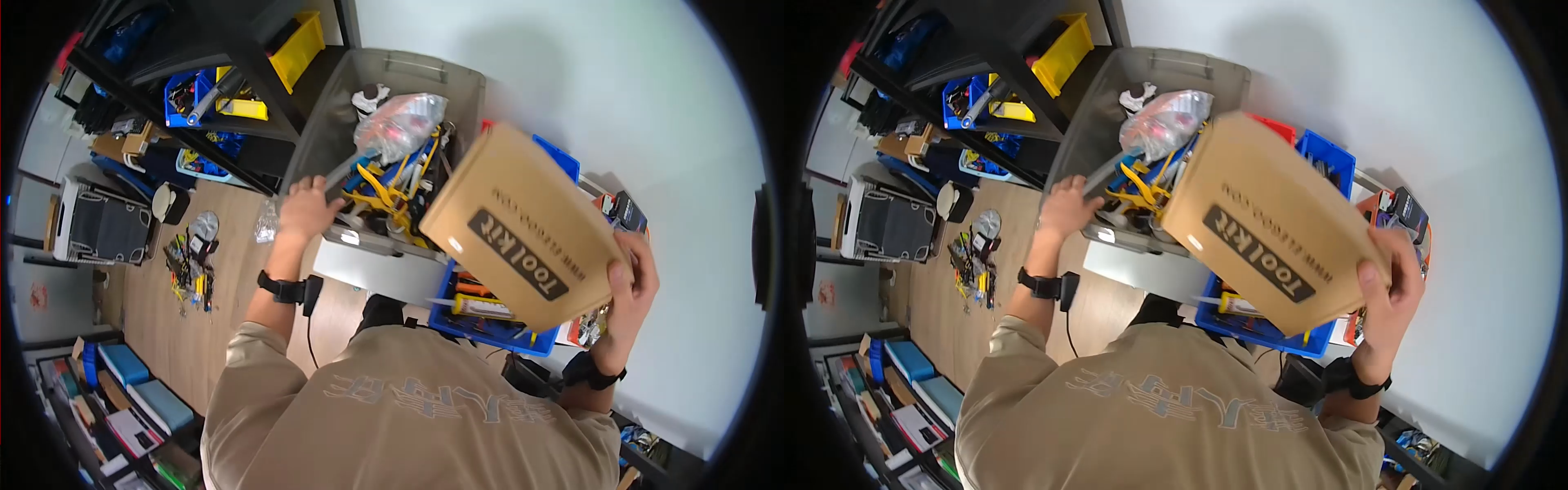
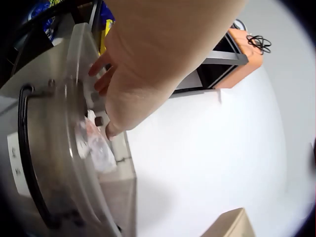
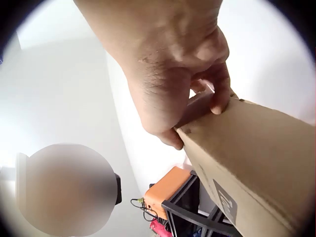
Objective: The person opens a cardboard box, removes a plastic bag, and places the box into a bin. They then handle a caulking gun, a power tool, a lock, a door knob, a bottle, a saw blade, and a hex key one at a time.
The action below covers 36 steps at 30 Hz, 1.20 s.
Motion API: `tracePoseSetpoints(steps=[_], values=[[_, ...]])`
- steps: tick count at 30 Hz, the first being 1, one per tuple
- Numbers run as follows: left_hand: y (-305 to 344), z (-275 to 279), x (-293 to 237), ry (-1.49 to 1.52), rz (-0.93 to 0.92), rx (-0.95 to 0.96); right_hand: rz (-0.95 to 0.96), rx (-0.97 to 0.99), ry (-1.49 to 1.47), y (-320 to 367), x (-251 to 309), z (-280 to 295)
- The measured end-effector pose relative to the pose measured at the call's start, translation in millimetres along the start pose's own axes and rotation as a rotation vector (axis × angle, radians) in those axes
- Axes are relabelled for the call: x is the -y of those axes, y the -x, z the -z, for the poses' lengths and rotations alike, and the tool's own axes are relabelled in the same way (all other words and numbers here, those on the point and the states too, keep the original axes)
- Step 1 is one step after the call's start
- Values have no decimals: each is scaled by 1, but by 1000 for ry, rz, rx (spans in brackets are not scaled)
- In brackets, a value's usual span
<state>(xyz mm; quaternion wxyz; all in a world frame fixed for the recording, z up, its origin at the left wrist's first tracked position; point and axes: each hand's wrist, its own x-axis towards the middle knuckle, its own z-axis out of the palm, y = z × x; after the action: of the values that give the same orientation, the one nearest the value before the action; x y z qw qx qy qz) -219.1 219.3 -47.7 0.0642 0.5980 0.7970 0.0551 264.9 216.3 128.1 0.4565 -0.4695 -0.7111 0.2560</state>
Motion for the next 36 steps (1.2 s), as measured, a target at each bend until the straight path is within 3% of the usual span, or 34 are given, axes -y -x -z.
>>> tracePoseSetpoints(steps=[1,4,7,9,12,14,18,21,24,27,29,30,32,33,35,36], values=[[-11,-1,4,59,36,162,-75,12,-56,-10,16,-20],[-16,5,-4,-10,-9,245,-191,189,-132,-60,54,-88],[-17,0,2,98,-18,175,-294,260,-193,-93,60,-159],[-19,1,4,101,-24,196,-441,266,-59,-118,72,-207],[-21,-2,6,73,-28,250,-484,308,-31,-153,42,-262],[-29,-3,5,31,-33,398,-502,362,85,-173,33,-286],[-34,7,5,70,-45,505,-529,376,134,-199,37,-314],[-35,6,14,149,-86,459,-597,368,73,-213,48,-325],[-31,1,22,258,-137,375,-695,483,-42,-225,54,-338],[-30,4,29,385,-187,344,-669,586,-30,-223,24,-370],[-26,8,31,457,-203,342,-251,708,101,-213,-11,-402],[-24,7,33,452,-207,345,-255,702,97,-204,2,-412],[-22,1,36,488,-275,278,-448,634,389,-181,37,-430],[-21,-8,38,480,-351,203,-450,632,387,-175,21,-439],[-16,-7,37,471,-358,179,4,584,549,-157,-25,-461],[-16,-6,36,464,-367,155,1,584,549,-157,-20,-463]])
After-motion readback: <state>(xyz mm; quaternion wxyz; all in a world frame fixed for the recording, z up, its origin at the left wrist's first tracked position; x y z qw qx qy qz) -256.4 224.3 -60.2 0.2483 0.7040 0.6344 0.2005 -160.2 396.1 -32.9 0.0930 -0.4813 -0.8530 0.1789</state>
